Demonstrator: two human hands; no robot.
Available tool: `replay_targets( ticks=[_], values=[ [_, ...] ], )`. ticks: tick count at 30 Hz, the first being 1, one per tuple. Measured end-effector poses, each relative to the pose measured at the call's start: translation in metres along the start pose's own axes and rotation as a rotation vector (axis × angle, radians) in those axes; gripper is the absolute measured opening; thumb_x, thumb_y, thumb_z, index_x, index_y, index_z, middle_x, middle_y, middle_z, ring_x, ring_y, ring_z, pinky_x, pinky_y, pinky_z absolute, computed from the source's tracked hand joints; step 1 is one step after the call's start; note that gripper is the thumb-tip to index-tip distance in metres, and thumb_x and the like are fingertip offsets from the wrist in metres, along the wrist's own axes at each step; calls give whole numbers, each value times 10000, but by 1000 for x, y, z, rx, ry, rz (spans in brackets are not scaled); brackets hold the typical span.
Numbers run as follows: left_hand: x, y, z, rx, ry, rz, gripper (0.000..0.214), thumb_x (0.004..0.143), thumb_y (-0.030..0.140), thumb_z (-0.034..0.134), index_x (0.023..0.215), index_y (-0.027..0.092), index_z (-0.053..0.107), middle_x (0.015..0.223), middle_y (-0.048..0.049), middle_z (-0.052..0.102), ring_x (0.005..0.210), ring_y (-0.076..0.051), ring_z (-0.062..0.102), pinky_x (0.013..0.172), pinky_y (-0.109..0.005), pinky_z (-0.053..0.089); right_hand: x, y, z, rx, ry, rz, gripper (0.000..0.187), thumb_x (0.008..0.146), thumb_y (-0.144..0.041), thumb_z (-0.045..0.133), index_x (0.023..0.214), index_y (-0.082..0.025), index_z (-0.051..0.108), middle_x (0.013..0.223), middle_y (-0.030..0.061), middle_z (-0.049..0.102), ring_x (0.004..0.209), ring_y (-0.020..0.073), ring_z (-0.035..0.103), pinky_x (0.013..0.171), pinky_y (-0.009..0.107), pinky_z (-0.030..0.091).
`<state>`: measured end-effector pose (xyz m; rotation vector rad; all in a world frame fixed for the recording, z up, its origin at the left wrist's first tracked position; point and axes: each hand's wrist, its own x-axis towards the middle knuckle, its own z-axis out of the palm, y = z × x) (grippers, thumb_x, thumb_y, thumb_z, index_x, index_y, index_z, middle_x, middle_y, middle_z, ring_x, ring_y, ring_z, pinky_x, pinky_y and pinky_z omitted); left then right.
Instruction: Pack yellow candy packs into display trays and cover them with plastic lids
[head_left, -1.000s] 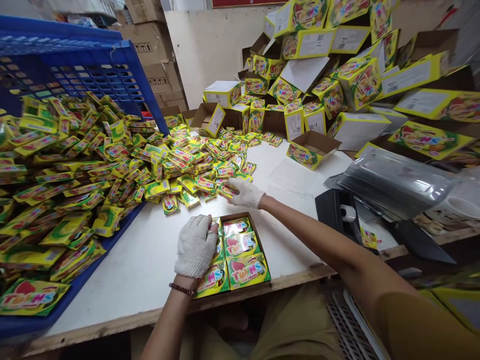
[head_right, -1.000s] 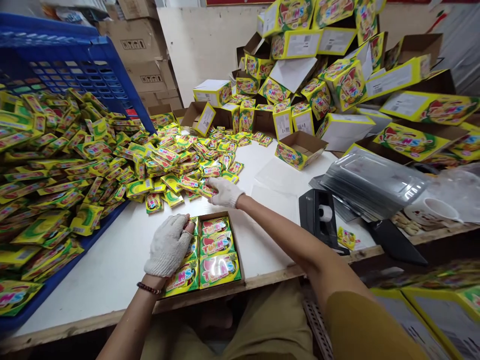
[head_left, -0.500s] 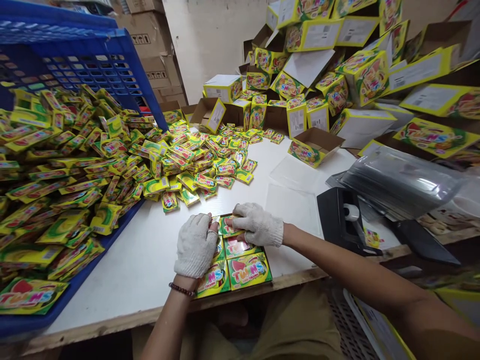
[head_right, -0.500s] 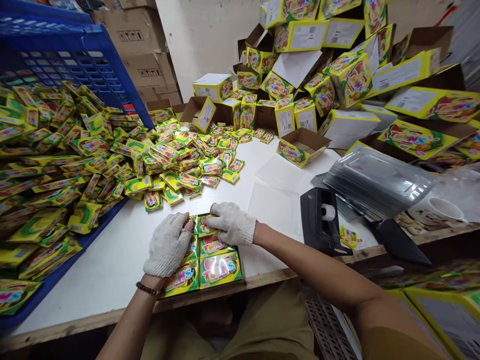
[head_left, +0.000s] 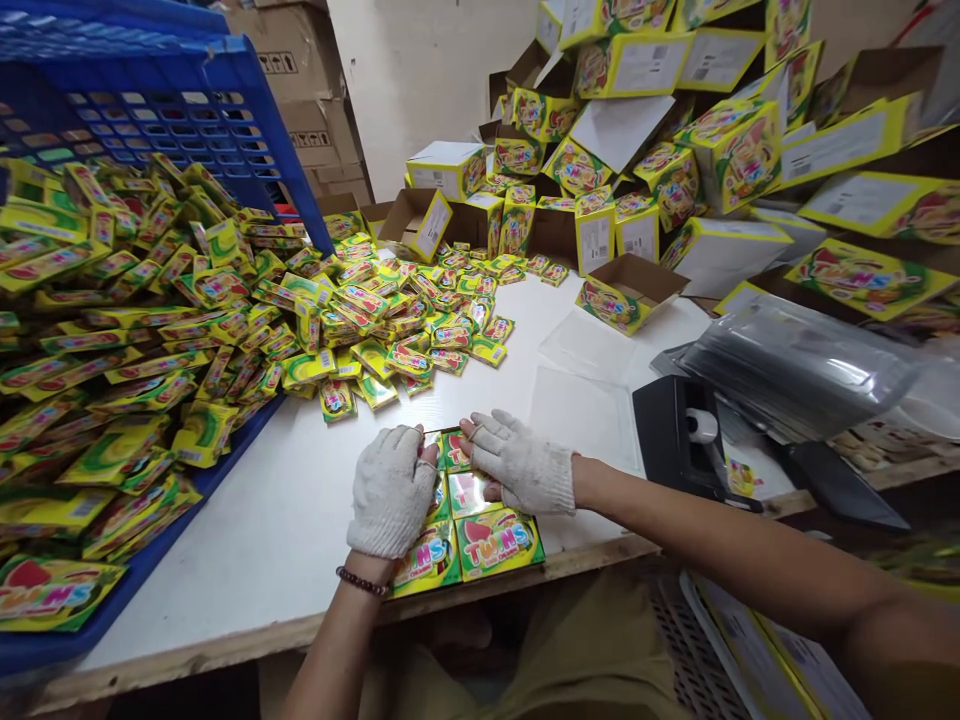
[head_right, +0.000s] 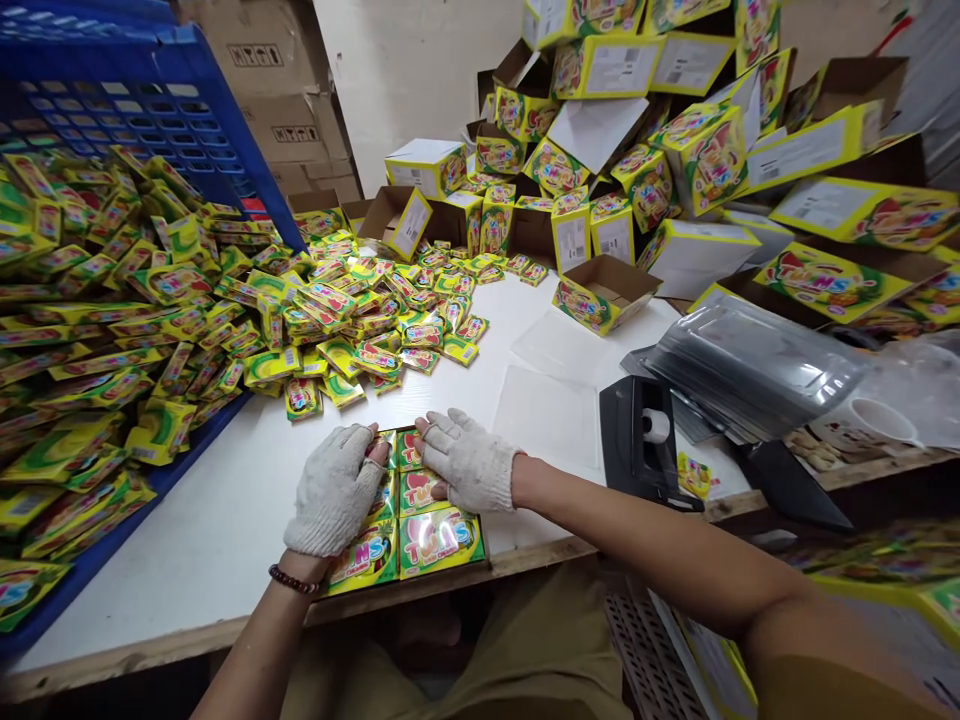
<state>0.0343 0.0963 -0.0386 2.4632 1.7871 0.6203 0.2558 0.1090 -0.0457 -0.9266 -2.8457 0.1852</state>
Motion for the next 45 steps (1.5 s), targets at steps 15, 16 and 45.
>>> replay_targets(
  ticks=[15,16,45],
  values=[
    [22,44,-2,7,-104,482,355,807,122,562,1149,215,588,1241,-70,605,1198,-265,500,1059,-461,394,2,54,22,1134,329,543,383,898,-336,478,1178,-128,637,1147,117,681,1095,233,627,980,416,492],
    [28,51,1,-8,-157,504,321,809,134,573,1118,216,598,1207,-71,611,1161,-259,519,1024,-447,431,3,52,23,1128,319,537,350,890,-325,489,1133,-133,653,1114,103,689,1079,230,627,976,409,490],
    [16,63,2,-4,-307,486,274,946,249,428,1130,200,624,1179,-84,639,1166,-250,539,1030,-449,444,29,70,3,760,76,654,326,869,-156,476,1131,-158,670,1003,36,726,907,161,669,807,255,537]
  ],
)
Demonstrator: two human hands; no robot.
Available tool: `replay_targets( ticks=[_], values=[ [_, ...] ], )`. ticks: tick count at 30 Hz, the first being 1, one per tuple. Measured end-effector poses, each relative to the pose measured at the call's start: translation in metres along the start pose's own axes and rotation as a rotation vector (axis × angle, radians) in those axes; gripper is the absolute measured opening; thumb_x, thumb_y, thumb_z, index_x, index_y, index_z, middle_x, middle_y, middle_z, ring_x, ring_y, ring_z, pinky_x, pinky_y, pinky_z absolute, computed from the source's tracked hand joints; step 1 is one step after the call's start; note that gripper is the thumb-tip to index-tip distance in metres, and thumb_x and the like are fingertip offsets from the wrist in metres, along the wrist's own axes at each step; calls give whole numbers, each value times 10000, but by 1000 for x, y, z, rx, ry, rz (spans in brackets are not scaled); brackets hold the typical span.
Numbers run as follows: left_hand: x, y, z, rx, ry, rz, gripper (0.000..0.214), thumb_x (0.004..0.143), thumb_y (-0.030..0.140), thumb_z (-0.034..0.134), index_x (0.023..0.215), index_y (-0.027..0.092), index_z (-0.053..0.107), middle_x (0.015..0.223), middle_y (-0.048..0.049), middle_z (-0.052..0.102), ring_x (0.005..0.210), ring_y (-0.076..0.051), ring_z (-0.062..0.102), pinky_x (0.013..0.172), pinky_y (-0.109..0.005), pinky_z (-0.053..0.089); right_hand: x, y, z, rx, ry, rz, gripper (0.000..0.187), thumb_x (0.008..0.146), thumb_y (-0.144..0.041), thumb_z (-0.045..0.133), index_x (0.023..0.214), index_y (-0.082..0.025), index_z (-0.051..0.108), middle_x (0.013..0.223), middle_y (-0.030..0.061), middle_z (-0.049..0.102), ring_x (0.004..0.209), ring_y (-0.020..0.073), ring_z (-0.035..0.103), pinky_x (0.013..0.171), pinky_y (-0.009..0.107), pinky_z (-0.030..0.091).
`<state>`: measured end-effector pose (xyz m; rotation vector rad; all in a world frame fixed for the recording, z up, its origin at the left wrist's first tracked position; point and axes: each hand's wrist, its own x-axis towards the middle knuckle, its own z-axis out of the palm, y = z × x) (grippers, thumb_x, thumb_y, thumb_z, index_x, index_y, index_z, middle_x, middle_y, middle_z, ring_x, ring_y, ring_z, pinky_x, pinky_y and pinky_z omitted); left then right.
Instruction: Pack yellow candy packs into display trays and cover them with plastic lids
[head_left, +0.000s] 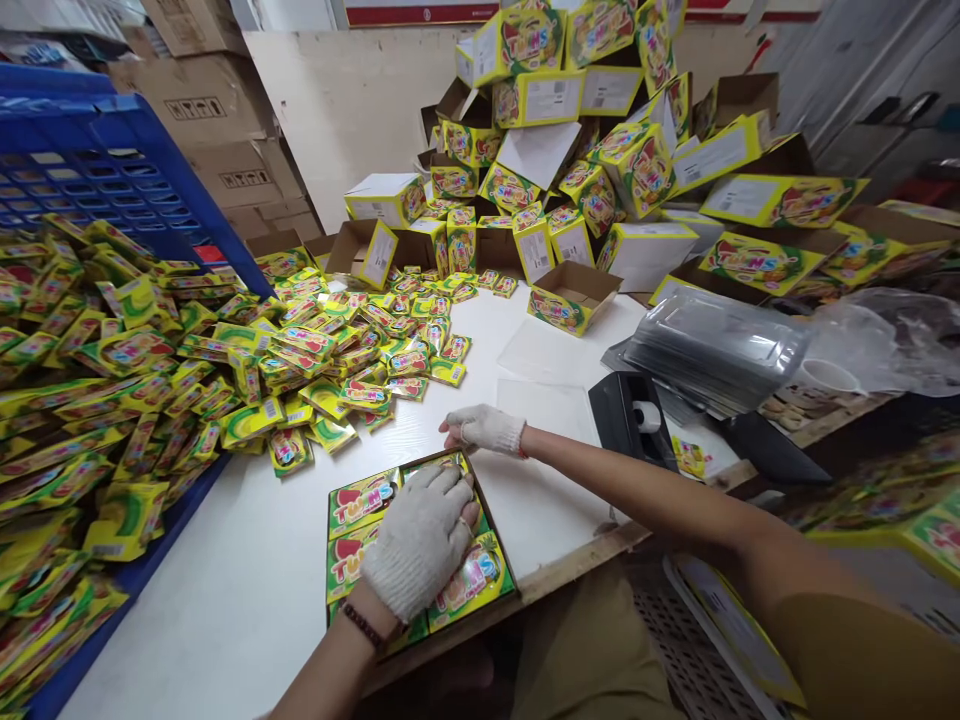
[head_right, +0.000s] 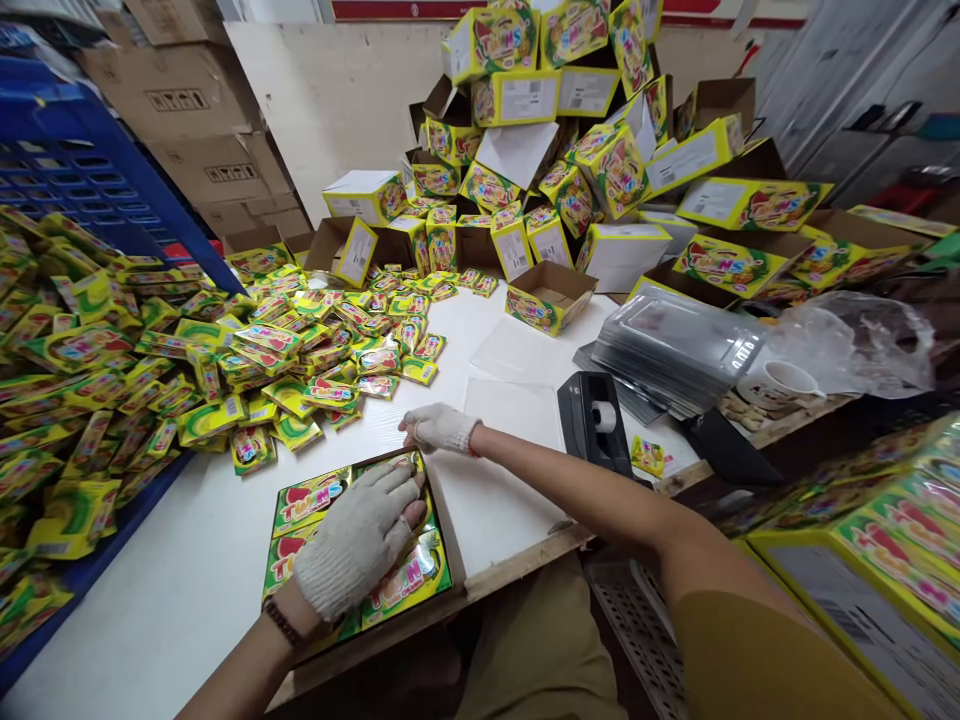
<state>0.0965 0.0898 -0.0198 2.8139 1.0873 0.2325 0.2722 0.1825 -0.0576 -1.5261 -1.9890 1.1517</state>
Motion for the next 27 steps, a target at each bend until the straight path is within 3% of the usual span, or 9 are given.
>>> replay_targets(
  ticks=[5,8,12,16,21,25,27],
  values=[
    [-18,6,3,77,-3,-22,354,933,328,475,1225,171,598,1258,-110,636,1209,-300,532,1100,-537,352,60,7,-18,-252,230,86,480,865,-249,565,1333,-158,507,1391,144,482,1249,266,488,1055,378,402],
    [-19,12,6,64,-27,-70,358,917,351,500,1194,153,612,1256,-136,634,1202,-298,545,1090,-523,371,86,9,-22,-330,288,190,537,818,-349,640,1289,-130,501,1395,212,418,1250,342,463,1014,455,424],
    [-24,15,0,-15,51,-120,188,918,314,498,972,213,647,1143,-71,682,1133,-260,580,1117,-531,339,90,5,-19,-394,293,214,421,807,-262,639,1198,-139,541,1374,222,439,1216,347,493,977,450,441],
    [-50,7,-5,-37,227,-189,153,918,268,490,885,255,639,1053,-27,709,1057,-248,610,1121,-589,310,63,9,-22,-370,282,160,400,854,-217,561,1246,-153,523,1242,179,571,1060,285,596,888,378,482],
    [-85,-15,4,-206,401,-223,238,942,299,469,1082,265,658,1229,-51,663,1166,-220,597,990,-432,521,4,14,-35,-214,301,101,430,913,-169,424,1341,-151,461,1045,95,663,858,179,625,778,288,502],
    [-87,-26,6,-232,474,-319,278,932,337,504,1123,217,668,1225,-72,671,1129,-218,631,939,-386,565,-45,-4,-23,134,180,-87,318,930,-258,403,1148,-142,604,881,46,658,682,137,571,620,249,474],
    [-81,-29,4,-228,502,-317,290,935,337,501,1122,196,671,1197,-74,687,1116,-215,640,942,-379,565,-62,-16,-7,132,88,-202,269,921,-251,424,1040,-153,645,840,29,656,693,133,563,635,245,454]
  ],
)
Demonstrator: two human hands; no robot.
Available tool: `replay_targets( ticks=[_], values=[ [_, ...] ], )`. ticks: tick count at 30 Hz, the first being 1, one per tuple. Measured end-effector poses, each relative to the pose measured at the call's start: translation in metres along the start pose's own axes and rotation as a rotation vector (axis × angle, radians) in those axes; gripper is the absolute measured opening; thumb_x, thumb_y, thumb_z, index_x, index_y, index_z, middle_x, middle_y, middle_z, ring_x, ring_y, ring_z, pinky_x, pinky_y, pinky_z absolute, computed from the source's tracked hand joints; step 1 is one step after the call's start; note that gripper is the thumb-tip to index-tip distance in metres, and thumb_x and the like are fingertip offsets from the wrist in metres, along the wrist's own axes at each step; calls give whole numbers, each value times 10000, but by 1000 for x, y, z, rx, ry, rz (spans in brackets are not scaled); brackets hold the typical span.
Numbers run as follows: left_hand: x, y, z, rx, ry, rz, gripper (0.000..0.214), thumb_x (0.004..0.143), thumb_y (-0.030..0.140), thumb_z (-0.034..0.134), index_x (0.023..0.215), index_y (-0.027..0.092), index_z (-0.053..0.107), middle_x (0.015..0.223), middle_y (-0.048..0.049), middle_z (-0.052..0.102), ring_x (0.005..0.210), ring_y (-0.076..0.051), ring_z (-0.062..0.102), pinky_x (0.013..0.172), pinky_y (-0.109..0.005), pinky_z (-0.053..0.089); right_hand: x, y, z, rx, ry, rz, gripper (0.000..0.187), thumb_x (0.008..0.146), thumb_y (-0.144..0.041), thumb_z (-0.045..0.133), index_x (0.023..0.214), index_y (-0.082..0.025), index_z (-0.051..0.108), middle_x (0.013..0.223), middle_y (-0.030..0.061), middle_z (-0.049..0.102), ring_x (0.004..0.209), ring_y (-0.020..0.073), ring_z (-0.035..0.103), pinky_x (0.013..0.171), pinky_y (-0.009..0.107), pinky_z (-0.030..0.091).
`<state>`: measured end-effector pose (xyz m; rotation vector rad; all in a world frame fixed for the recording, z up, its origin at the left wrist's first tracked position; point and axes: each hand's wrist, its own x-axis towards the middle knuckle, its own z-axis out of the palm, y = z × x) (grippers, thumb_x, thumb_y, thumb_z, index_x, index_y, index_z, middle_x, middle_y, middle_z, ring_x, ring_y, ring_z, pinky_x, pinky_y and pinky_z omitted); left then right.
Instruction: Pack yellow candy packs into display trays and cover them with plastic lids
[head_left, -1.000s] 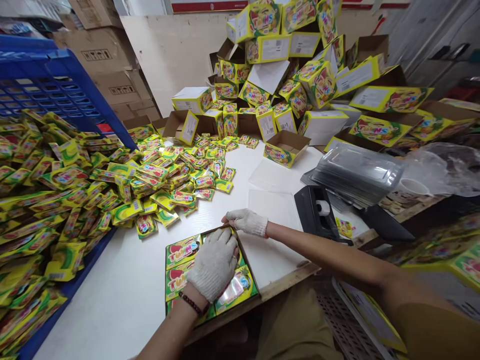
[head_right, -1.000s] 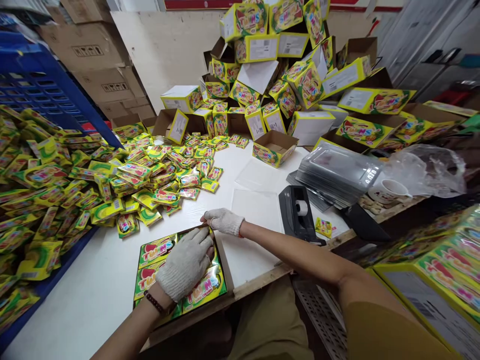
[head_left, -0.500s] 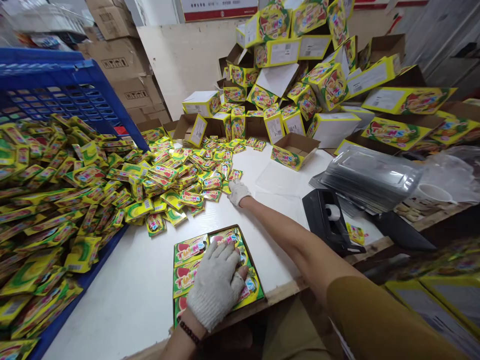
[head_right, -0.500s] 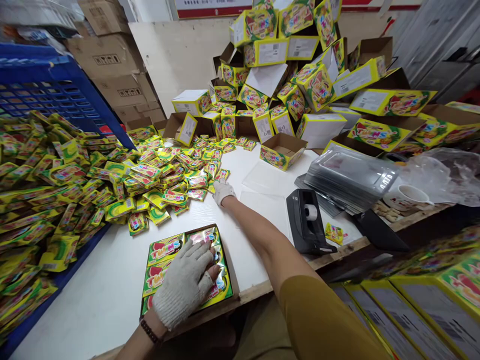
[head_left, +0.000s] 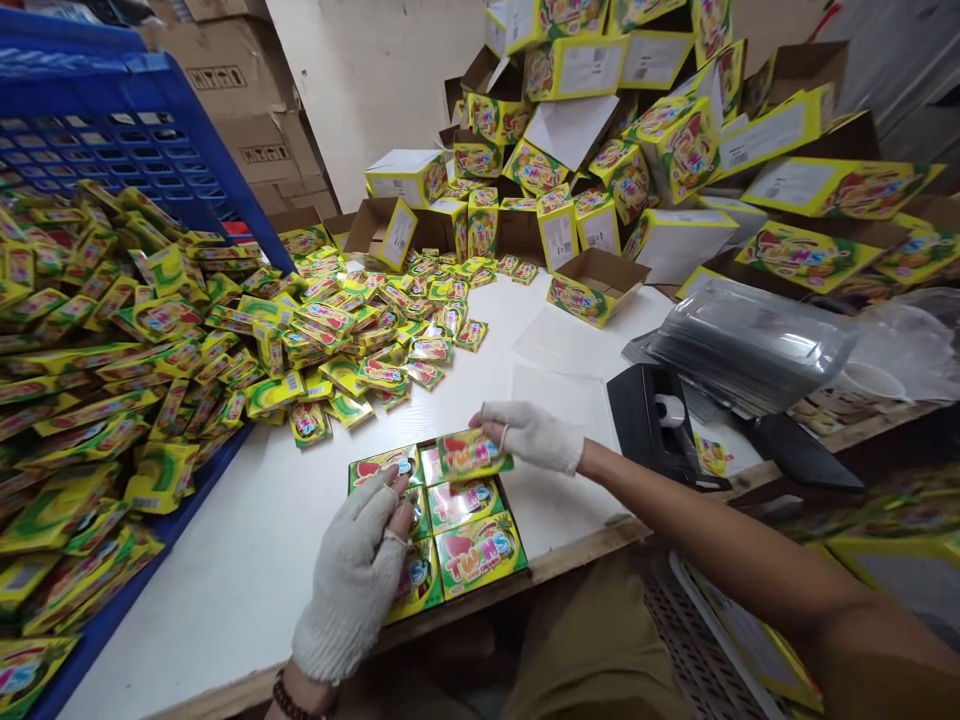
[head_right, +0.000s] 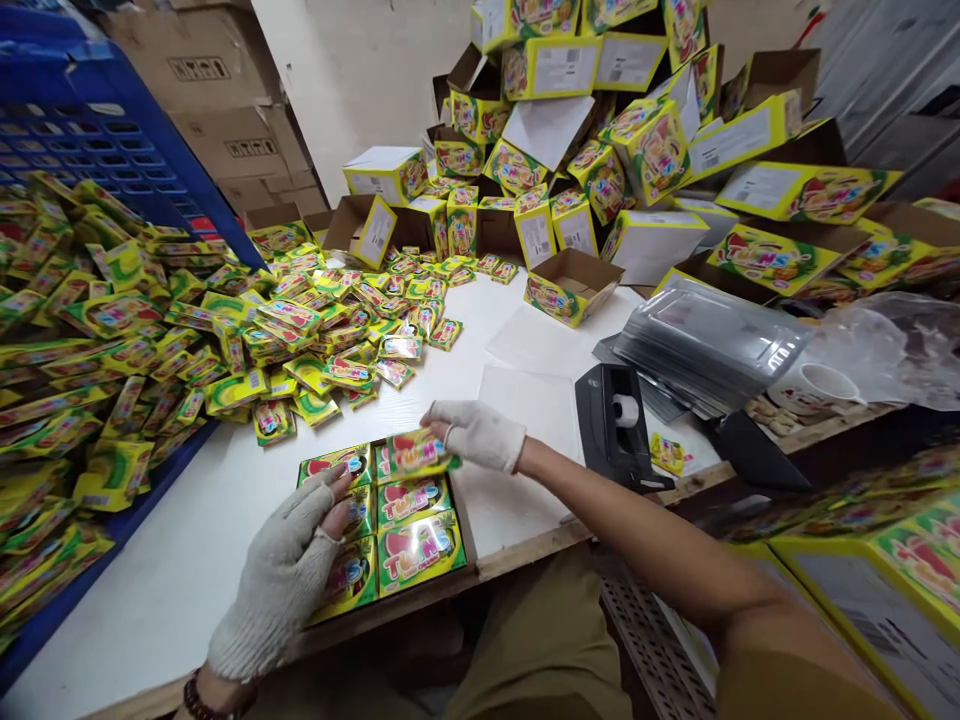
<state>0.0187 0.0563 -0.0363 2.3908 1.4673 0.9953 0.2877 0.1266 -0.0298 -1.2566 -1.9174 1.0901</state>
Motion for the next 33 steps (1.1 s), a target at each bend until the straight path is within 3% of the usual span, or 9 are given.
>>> replay_targets(
  ticks=[5,9,13,16,19,22,26,29,33],
  values=[
    [8,6,8,-20,2,41,282,947,301,471,1124,199,665,1188,-77,686,1118,-209,633,949,-378,558,-13,-5,36,-405,117,-193,159,894,-246,564,806,-185,681,764,30,648,793,177,542,764,310,379],
    [3,11,15,26,-111,110,287,935,242,471,1170,196,629,1227,-82,663,1170,-231,586,1026,-460,498,-13,7,39,-480,70,-386,124,911,-267,599,868,-200,695,847,16,662,809,159,538,822,332,335],
    [4,18,15,105,-249,194,211,917,221,483,1014,224,670,1183,-49,682,1195,-267,555,1112,-561,372,-20,1,40,-603,41,-406,186,927,-303,564,813,-186,653,850,26,638,837,179,516,843,367,313],
    [26,12,13,64,-270,145,215,926,262,473,843,218,666,1159,-60,667,1156,-239,571,1054,-462,445,-25,-9,44,-694,41,-350,169,898,-328,578,814,-187,617,906,42,629,916,220,497,849,401,300],
    [69,-12,15,177,-200,43,211,906,203,446,886,198,656,1206,-93,622,1177,-227,556,971,-361,490,-24,-13,47,-743,-7,-320,130,878,-317,583,862,-189,602,956,57,623,974,244,488,853,412,305],
    [120,-46,20,526,-275,-82,240,858,163,472,1027,179,642,1234,-134,583,1116,-263,568,916,-377,487,-21,-14,48,-727,-43,-292,119,864,-302,593,877,-184,589,976,62,616,976,245,488,854,407,327],
    [169,-79,25,646,-336,-101,394,818,105,485,1193,147,599,1254,-208,560,1070,-312,581,862,-423,470,-21,-12,52,-628,-18,-233,65,833,-228,613,842,-181,568,955,48,607,928,218,491,864,386,362],
    [183,-89,28,656,-394,-88,345,819,74,460,1103,150,640,1107,-187,634,970,-286,620,801,-394,471,-23,-7,53,-531,16,-238,62,824,-205,616,811,-179,561,920,44,602,921,216,503,869,387,382],
    [174,-79,27,641,-419,-56,265,881,164,455,1071,172,638,1024,-133,657,933,-254,632,783,-350,477,-19,0,47,-239,118,-270,115,840,-268,592,932,-200,591,936,52,612,924,220,545,858,396,424]
  ],
)
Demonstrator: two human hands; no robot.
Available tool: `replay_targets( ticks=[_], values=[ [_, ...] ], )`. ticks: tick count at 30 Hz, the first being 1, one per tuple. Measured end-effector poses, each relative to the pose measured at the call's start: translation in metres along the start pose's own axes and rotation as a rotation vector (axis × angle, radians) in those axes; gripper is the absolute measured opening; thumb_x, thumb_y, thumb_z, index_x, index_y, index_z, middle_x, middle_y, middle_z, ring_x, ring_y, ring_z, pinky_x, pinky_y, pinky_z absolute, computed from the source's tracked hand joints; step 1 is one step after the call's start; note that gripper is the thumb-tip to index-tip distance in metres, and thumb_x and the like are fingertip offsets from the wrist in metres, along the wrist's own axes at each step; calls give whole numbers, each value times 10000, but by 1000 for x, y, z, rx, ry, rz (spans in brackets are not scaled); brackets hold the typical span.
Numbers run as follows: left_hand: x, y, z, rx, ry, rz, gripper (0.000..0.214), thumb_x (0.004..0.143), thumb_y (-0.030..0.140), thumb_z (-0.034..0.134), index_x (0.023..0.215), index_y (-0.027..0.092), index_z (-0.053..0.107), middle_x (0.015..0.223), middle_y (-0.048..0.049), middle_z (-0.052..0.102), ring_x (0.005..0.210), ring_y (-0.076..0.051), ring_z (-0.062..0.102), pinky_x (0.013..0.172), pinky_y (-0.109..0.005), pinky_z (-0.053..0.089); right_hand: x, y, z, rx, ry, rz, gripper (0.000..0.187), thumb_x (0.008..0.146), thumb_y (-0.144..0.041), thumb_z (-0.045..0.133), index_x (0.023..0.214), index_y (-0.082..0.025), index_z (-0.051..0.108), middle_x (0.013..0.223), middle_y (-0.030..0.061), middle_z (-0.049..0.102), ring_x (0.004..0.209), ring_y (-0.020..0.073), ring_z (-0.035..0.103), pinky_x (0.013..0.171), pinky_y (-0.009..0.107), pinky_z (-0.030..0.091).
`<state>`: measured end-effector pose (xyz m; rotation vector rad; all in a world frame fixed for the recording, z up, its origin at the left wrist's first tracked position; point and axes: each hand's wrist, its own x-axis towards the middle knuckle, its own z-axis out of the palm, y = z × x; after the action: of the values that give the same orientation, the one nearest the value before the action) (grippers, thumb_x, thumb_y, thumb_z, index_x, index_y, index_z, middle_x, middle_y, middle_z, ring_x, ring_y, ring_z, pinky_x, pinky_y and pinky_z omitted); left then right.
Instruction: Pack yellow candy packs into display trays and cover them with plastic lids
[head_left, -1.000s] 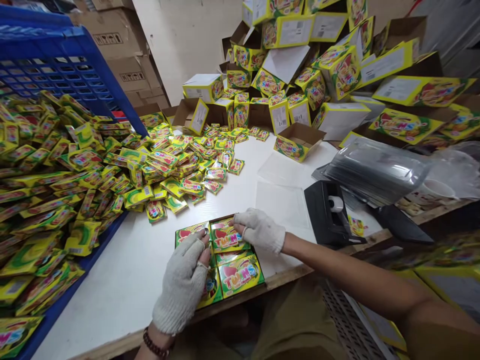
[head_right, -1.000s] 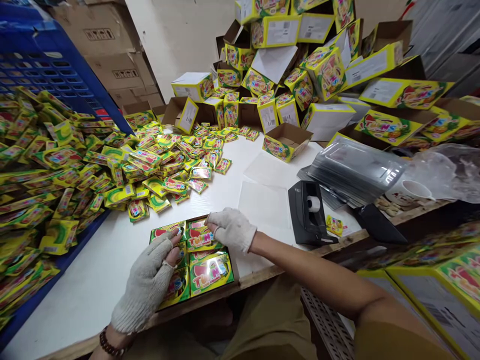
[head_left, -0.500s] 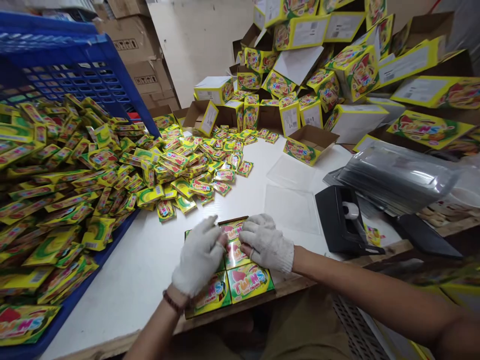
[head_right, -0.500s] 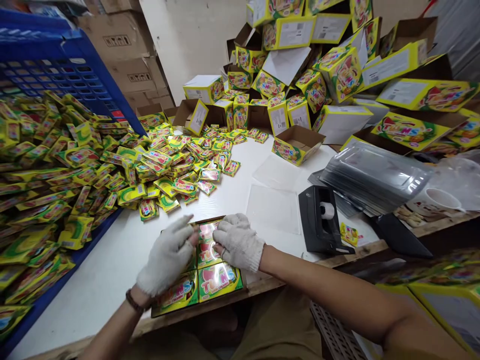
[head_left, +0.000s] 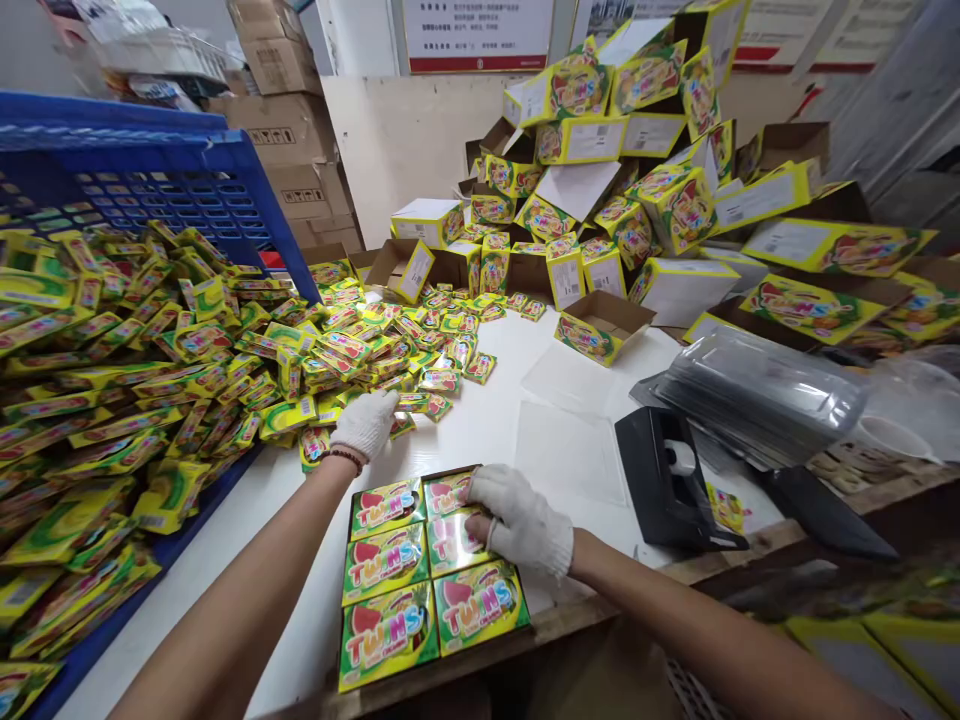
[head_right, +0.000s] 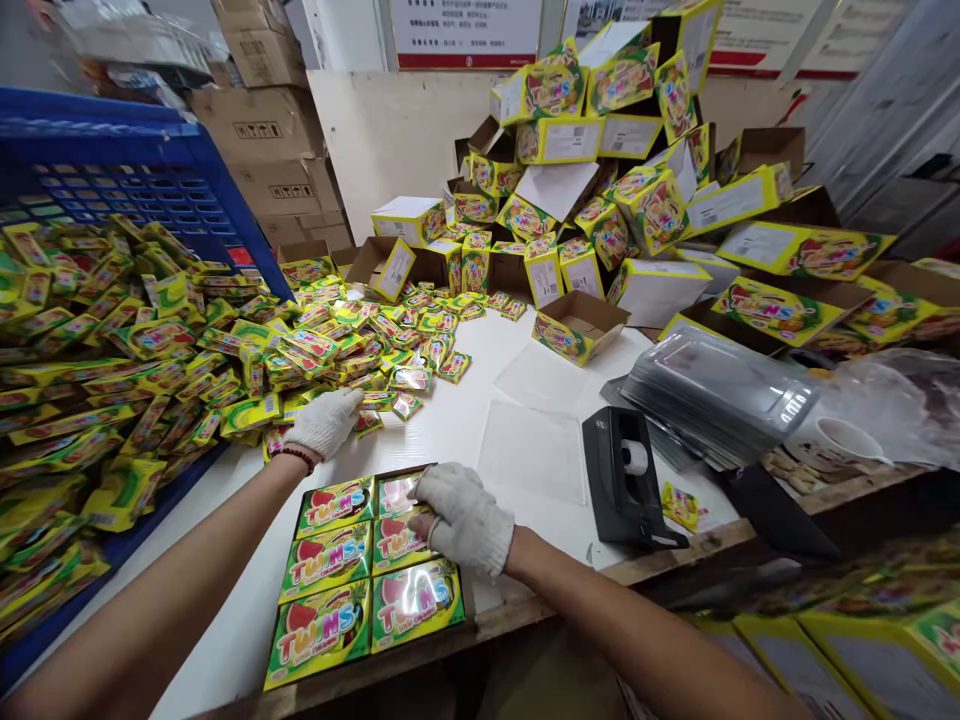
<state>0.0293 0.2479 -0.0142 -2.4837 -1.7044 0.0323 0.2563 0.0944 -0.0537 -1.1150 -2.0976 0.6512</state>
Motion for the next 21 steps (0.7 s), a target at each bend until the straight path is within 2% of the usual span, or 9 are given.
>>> replay_targets(
  ticks=[3,4,6,8,11,15,18,21],
  values=[
    [-28,18,-7,-6,49,59,318,921,192,421,1195,197,581,1153,-110,625,1016,-229,610,836,-325,487,18,3,-8,319,250,237,318,869,-339,516,1152,-194,519,1013,74,598,877,198,595,788,364,483],
    [-40,26,-9,-10,95,92,339,923,186,422,1233,202,560,1189,-109,613,1040,-226,601,856,-326,492,27,3,-11,429,288,340,380,878,-372,497,1208,-188,476,1006,73,592,824,186,608,727,342,497],
    [-63,40,-11,-33,228,157,366,919,166,434,1268,206,537,1226,-111,603,1055,-226,599,882,-341,508,44,1,-16,597,251,499,451,879,-423,490,1252,-176,432,919,47,588,690,156,601,590,288,481],
    [-84,50,-8,-99,359,193,353,915,142,434,1237,214,558,1213,-103,620,1028,-216,616,893,-348,526,58,-1,-20,636,177,561,404,849,-402,537,1179,-172,496,843,19,584,618,124,561,535,244,446],
    [-106,58,3,-218,442,218,343,916,129,415,1204,220,577,1176,-92,650,1013,-203,634,906,-346,540,65,2,-22,561,108,529,285,785,-315,614,1025,-162,594,845,15,602,650,104,532,579,222,450],
    [-123,64,14,-240,455,274,394,907,118,396,1248,216,569,1248,-106,637,1032,-217,642,873,-357,557,60,10,-20,452,65,518,429,767,-294,663,1167,-154,601,998,60,637,802,147,594,703,260,498],
    [-130,67,9,-230,398,319,370,888,135,431,1202,217,609,1272,-102,632,1014,-240,640,841,-395,555,54,14,-17,351,20,488,388,789,-261,650,1162,-153,626,1047,77,658,895,182,618,781,307,517],
    [-131,59,1,-322,368,274,357,877,205,481,1211,204,608,1310,-106,607,1113,-270,593,929,-445,512,46,13,-11,185,54,328,253,809,-215,620,1043,-138,682,1046,93,663,972,208,609,878,358,499]
  ],
)
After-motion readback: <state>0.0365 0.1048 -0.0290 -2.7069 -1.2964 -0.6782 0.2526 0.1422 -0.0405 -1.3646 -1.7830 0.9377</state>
